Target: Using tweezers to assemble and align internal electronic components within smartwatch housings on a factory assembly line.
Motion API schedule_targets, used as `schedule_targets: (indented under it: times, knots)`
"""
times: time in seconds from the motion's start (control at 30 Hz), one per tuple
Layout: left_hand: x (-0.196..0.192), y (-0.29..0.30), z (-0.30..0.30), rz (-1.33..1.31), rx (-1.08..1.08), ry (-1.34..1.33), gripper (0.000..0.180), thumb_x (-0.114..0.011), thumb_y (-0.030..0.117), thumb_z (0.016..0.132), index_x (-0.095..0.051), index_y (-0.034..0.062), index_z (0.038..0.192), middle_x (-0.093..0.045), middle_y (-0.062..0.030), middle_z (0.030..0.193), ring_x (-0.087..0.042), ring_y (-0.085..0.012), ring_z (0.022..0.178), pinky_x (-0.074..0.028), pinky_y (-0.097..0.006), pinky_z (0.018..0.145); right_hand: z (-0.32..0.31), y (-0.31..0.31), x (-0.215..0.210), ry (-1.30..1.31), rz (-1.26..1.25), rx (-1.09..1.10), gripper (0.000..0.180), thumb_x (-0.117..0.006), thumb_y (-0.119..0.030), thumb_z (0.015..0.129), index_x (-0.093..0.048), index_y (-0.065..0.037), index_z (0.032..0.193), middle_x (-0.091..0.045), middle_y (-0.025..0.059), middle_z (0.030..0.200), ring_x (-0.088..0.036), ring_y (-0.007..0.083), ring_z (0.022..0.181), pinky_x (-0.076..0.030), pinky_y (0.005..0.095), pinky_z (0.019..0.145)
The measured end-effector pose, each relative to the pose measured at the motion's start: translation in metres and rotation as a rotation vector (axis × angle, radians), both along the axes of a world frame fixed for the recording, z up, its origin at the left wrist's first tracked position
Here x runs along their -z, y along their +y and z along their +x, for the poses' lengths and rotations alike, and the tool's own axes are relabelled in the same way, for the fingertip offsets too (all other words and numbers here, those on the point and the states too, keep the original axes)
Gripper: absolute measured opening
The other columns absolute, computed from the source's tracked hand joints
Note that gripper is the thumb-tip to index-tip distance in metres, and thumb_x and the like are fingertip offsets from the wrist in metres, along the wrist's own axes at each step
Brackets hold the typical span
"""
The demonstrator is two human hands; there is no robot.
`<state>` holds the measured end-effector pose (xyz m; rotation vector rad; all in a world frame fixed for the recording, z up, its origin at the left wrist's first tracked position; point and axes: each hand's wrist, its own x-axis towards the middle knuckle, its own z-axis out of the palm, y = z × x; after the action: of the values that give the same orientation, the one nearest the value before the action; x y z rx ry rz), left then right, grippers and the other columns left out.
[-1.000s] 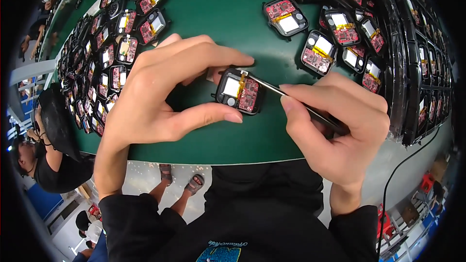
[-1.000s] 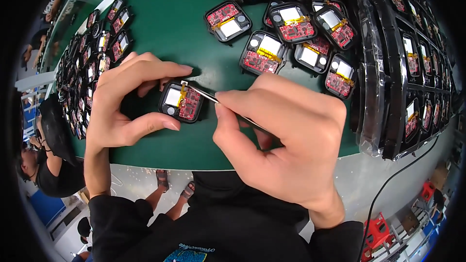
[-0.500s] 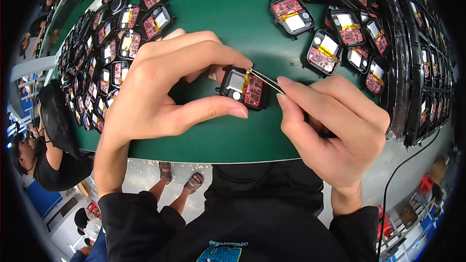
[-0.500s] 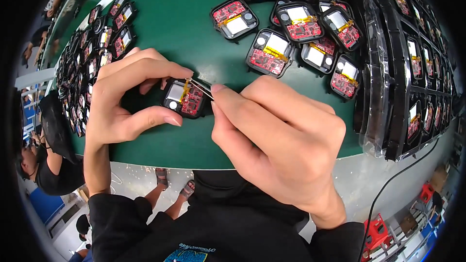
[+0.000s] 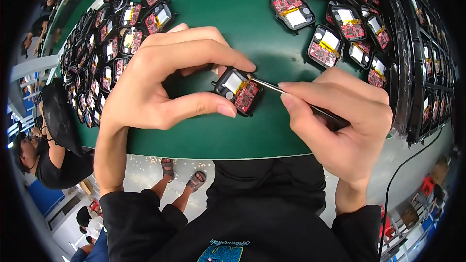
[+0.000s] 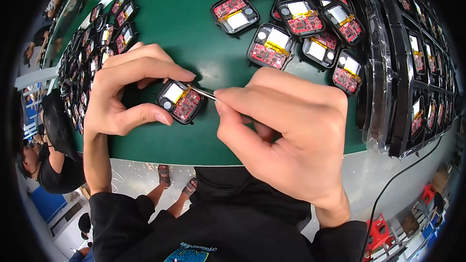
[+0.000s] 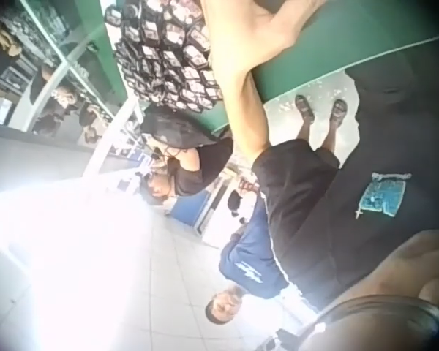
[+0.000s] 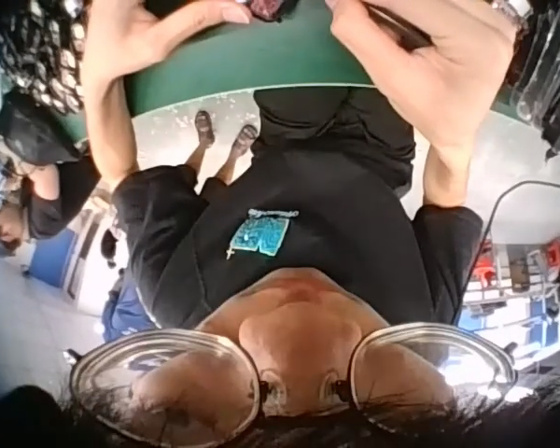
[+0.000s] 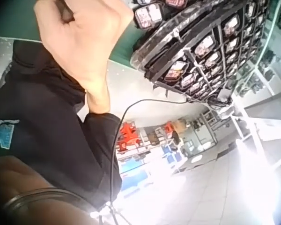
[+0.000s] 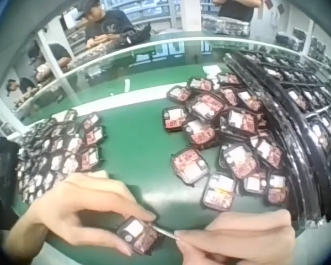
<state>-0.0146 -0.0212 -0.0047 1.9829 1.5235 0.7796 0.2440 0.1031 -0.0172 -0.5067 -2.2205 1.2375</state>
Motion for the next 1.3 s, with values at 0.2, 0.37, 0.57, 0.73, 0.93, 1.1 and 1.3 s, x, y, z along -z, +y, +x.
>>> schedule_targets:
  times: [0.2,0.37,0.57,0.73,0.93,1.1,1.3]
  knots:
    - [-0.002,0.003,0.001,0.003,0.002,0.016,0.064,-0.093,0.052,0.079,-0.083,-0.0002,0.115,-0.076,-0.0067,0.098,-0.054,-0.0126,0.07,-0.037,-0.03,0.064,-0.002,0.002,0.003,0.02,0.027,-0.009,0.021,-0.081,0.01,0.078,-0.085,0.004,0.097,-0.068,0.0048,0.071,-0.054,0.0087,0.056,-0.035,0.0247,0.052]
    - [0.0,0.002,0.0,0.043,0.033,0.025,0.061,-0.093,0.049,0.079,-0.082,-0.0002,0.113,-0.076,-0.007,0.096,-0.056,-0.0149,0.071,-0.039,-0.032,0.068,-0.003,0.001,0.001,0.007,0.01,-0.004,0.021,-0.081,0.011,0.077,-0.085,0.004,0.097,-0.068,0.0043,0.07,-0.054,0.0085,0.056,-0.035,0.0247,0.052]
    - [-0.007,0.003,0.003,-0.015,0.021,0.036,0.061,-0.094,0.047,0.078,-0.081,-0.0019,0.112,-0.078,-0.01,0.098,-0.065,-0.0189,0.079,-0.042,-0.033,0.072,-0.001,0.001,0.006,0.027,0.019,-0.006,0.021,-0.082,0.01,0.078,-0.085,0.004,0.097,-0.068,0.0042,0.07,-0.054,0.0084,0.056,-0.035,0.025,0.052]
    - [-0.003,0.002,0.001,0.022,0.035,0.027,0.061,-0.093,0.046,0.078,-0.081,-0.003,0.111,-0.079,-0.0112,0.098,-0.069,-0.0222,0.083,-0.045,-0.034,0.076,-0.002,0.0,0.003,0.026,0.016,-0.015,0.02,-0.082,0.01,0.078,-0.085,0.004,0.097,-0.068,0.0045,0.07,-0.055,0.0083,0.056,-0.036,0.0249,0.052]
    - [-0.003,0.003,0.001,0.022,0.048,0.032,0.059,-0.093,0.044,0.079,-0.081,-0.0035,0.111,-0.079,-0.0121,0.098,-0.07,-0.0231,0.084,-0.045,-0.034,0.078,-0.001,0.001,0.002,0.007,0.038,-0.007,0.02,-0.081,0.011,0.079,-0.085,0.004,0.097,-0.068,0.0044,0.07,-0.055,0.0081,0.055,-0.036,0.0246,0.051]
    - [-0.006,0.002,0.002,-0.009,0.032,0.046,0.058,-0.093,0.044,0.079,-0.081,-0.0028,0.111,-0.079,-0.0115,0.099,-0.07,-0.0228,0.084,-0.045,-0.034,0.077,-0.001,-0.001,0.004,0.031,0.031,-0.016,0.02,-0.081,0.011,0.079,-0.085,0.004,0.096,-0.068,0.0047,0.069,-0.054,0.0081,0.054,-0.035,0.0242,0.051]
    - [-0.005,0.001,0.002,0.013,0.037,0.056,0.058,-0.093,0.045,0.08,-0.081,-0.0027,0.111,-0.078,-0.0109,0.099,-0.07,-0.0225,0.085,-0.044,-0.034,0.076,-0.001,0.0,0.001,0.009,0.015,-0.003,0.019,-0.081,0.01,0.079,-0.085,0.004,0.096,-0.068,0.0044,0.069,-0.054,0.008,0.054,-0.035,0.0245,0.05]
